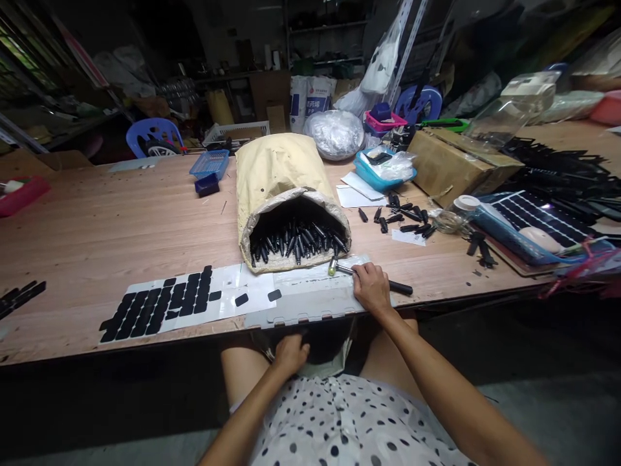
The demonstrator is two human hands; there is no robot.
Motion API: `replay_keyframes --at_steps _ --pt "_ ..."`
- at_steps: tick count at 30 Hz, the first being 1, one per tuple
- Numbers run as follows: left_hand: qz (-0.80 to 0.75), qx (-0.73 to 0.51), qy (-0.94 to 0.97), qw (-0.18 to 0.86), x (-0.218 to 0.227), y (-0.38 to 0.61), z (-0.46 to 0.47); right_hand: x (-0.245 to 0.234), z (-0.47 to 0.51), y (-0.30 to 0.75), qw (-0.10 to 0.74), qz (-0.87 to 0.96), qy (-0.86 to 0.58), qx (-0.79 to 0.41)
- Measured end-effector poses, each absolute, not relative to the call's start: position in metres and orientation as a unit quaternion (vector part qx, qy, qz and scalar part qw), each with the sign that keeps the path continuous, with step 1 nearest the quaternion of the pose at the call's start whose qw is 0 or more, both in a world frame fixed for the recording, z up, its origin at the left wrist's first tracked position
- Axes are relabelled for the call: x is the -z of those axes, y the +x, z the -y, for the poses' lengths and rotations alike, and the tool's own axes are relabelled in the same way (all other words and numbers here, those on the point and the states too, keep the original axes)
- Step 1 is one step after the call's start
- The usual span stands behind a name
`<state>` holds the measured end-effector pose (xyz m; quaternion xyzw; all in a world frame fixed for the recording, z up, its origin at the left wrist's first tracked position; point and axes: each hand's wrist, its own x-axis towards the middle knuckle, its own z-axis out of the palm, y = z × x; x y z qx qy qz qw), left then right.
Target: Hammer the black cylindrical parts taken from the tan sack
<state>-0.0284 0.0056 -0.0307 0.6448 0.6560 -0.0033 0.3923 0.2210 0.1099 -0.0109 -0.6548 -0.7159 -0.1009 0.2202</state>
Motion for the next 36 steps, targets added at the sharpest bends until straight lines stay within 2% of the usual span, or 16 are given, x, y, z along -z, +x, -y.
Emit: replay_keyframes --at_steps 3,6,8,11,13,17,22,25,30,36 --pt "-0.541 -0.016 0.693 0.476 -0.008 -0.020 -0.002 0.010 -0.109 0.220 0.215 0.718 -0.654 0.102" --pt "-0.532 -0.136 0.675 0.494 -0.044 -0.016 -0.040 0.009 -0.109 0.219 0.211 0.719 -0.655 0.099" --pt "-0.602 -0.253 0.644 0.399 -0.060 -0.014 -0.082 0.008 -0.110 0.218 0.213 0.717 -0.657 0.098" --pt "-0.708 -0.297 0.584 0.263 -0.069 -0.009 -0.142 0.008 -0.110 0.218 0.219 0.717 -0.655 0.096" --pt "-0.763 -0.260 0.549 0.221 -0.069 -0.006 -0.169 0.008 -0.111 0.218 0.222 0.718 -0.653 0.095" --pt "-0.796 -0.191 0.528 0.228 -0.066 -0.003 -0.181 0.008 -0.111 0.219 0.223 0.719 -0.651 0.095" --pt "-0.676 -0.278 0.656 0.189 -0.055 -0.008 -0.145 0.008 -0.109 0.219 0.213 0.720 -0.653 0.098" --pt "-0.611 -0.281 0.716 0.186 -0.040 -0.012 -0.124 0.007 -0.109 0.220 0.214 0.718 -0.655 0.095" --pt "-0.591 -0.264 0.731 0.216 -0.021 -0.021 -0.120 0.005 -0.109 0.221 0.211 0.719 -0.657 0.085" --pt "-0.594 -0.256 0.725 0.238 -0.021 -0.023 -0.125 -0.002 -0.106 0.222 0.214 0.719 -0.658 0.067"
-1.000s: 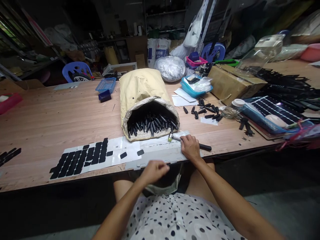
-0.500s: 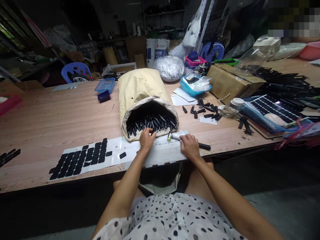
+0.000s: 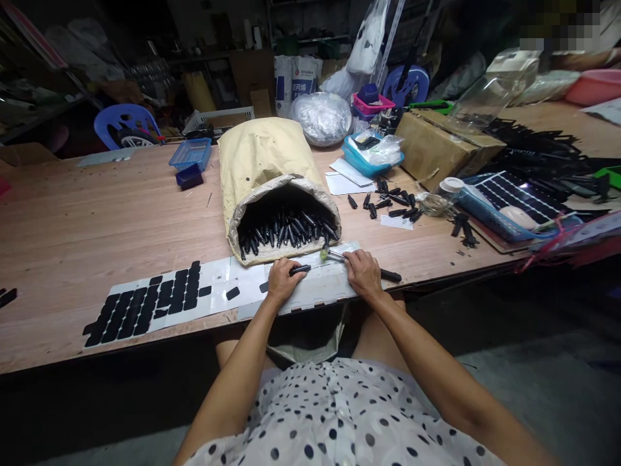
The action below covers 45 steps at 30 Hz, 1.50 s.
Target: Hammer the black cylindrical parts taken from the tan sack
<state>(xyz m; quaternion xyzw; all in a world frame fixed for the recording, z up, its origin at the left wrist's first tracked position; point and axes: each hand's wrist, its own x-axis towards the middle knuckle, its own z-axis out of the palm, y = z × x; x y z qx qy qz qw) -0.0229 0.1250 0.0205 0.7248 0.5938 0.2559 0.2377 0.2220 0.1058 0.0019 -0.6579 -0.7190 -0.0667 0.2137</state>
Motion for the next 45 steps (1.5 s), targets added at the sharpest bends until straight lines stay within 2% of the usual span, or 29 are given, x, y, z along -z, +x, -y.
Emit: replay_keyframes --at_steps 7,22,39,43,45 --pt "-0.603 -0.263 0.710 0.252 -0.020 -0.019 -0.124 -0.012 -0.082 0.204 0.300 0.703 -0.644 0.010" --pt "-0.607 -0.270 0.705 0.248 -0.016 -0.015 -0.125 -0.014 -0.063 0.171 0.319 0.723 -0.612 -0.023" --pt "-0.596 -0.283 0.705 0.259 -0.024 -0.015 -0.123 0.004 -0.113 0.227 0.231 0.718 -0.653 0.071" --pt "-0.540 -0.313 0.736 0.263 -0.035 -0.012 -0.093 0.008 -0.112 0.222 0.227 0.719 -0.652 0.075" --pt "-0.473 -0.279 0.776 0.309 -0.034 -0.010 -0.059 0.009 -0.111 0.221 0.229 0.718 -0.653 0.078"
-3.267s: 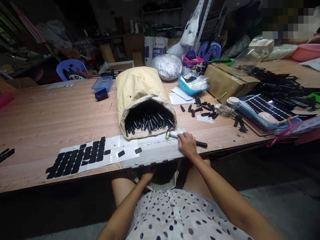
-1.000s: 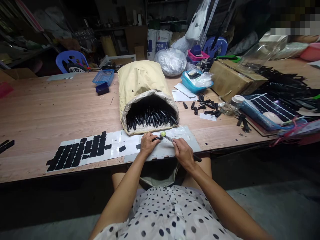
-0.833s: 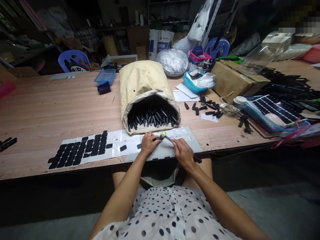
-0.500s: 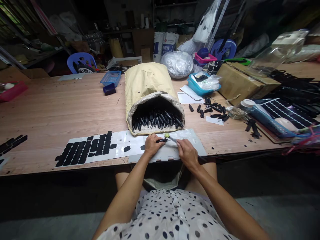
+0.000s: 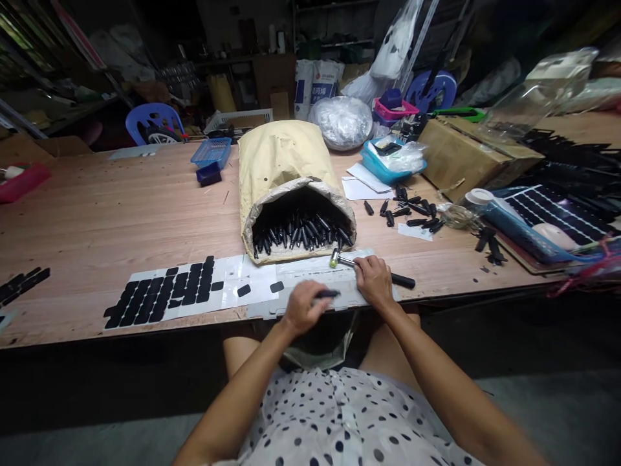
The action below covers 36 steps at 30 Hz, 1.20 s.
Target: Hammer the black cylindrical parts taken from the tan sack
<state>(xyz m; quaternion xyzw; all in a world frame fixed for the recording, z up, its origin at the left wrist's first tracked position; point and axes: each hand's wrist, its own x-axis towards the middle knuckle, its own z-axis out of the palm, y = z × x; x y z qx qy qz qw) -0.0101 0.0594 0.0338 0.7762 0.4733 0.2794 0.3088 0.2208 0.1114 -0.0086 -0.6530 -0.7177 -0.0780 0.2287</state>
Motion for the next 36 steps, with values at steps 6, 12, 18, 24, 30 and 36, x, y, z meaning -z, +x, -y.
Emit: replay_keyframes --at_steps 6,12,18,24,30,36 --pt "-0.540 -0.081 0.693 0.471 0.011 -0.007 0.007 0.008 -0.111 0.220 0.225 0.717 -0.654 0.081" --pt "-0.712 0.002 0.536 0.453 0.035 -0.004 -0.016 0.007 -0.110 0.220 0.228 0.716 -0.654 0.085" --pt "-0.500 -0.043 0.642 0.579 -0.024 -0.025 -0.026 0.008 -0.110 0.220 0.220 0.722 -0.650 0.087" --pt "-0.776 -0.176 0.562 0.227 -0.086 -0.068 -0.130 0.007 -0.111 0.215 0.216 0.718 -0.655 0.095" --pt "-0.855 -0.099 0.496 0.114 -0.080 -0.071 -0.187 0.008 -0.113 0.215 0.215 0.721 -0.652 0.092" --pt "-0.839 -0.143 0.513 0.112 -0.074 -0.073 -0.159 0.008 -0.112 0.214 0.218 0.717 -0.656 0.092"
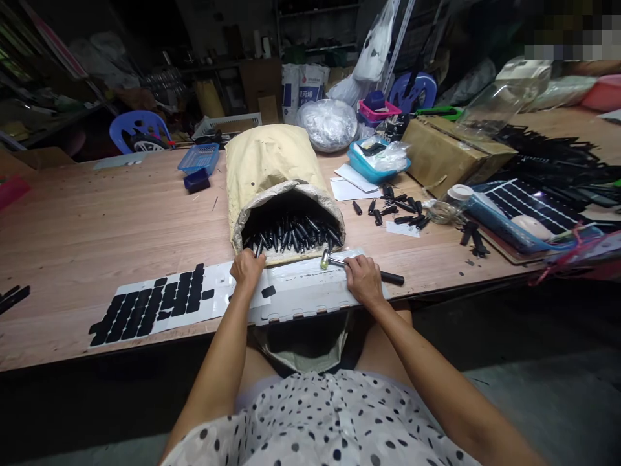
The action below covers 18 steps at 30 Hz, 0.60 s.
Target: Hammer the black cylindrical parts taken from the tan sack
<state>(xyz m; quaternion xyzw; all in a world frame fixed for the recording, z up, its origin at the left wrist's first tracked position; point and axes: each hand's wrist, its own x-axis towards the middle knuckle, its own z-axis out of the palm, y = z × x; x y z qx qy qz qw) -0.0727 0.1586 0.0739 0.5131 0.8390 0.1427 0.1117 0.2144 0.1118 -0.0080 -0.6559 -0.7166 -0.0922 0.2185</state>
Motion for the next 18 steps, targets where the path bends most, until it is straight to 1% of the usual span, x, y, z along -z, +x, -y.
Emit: replay_keyframes --at_steps 2,4,7,13,18 --pt "-0.794 -0.195 0.563 0.119 -0.067 -0.065 -0.140 0.007 -0.112 0.215 0.218 0.716 -0.657 0.091" --pt "-0.724 -0.241 0.628 0.154 -0.057 -0.051 -0.124 0.007 -0.112 0.215 0.218 0.718 -0.655 0.088" --pt "-0.641 -0.261 0.692 0.205 -0.040 -0.026 -0.111 0.006 -0.111 0.217 0.223 0.720 -0.652 0.083" --pt "-0.612 -0.247 0.722 0.208 -0.025 -0.012 -0.111 0.003 -0.109 0.223 0.254 0.704 -0.658 0.083" --pt "-0.610 -0.248 0.722 0.212 -0.025 -0.014 -0.112 -0.011 -0.100 0.221 0.324 0.667 -0.669 0.059"
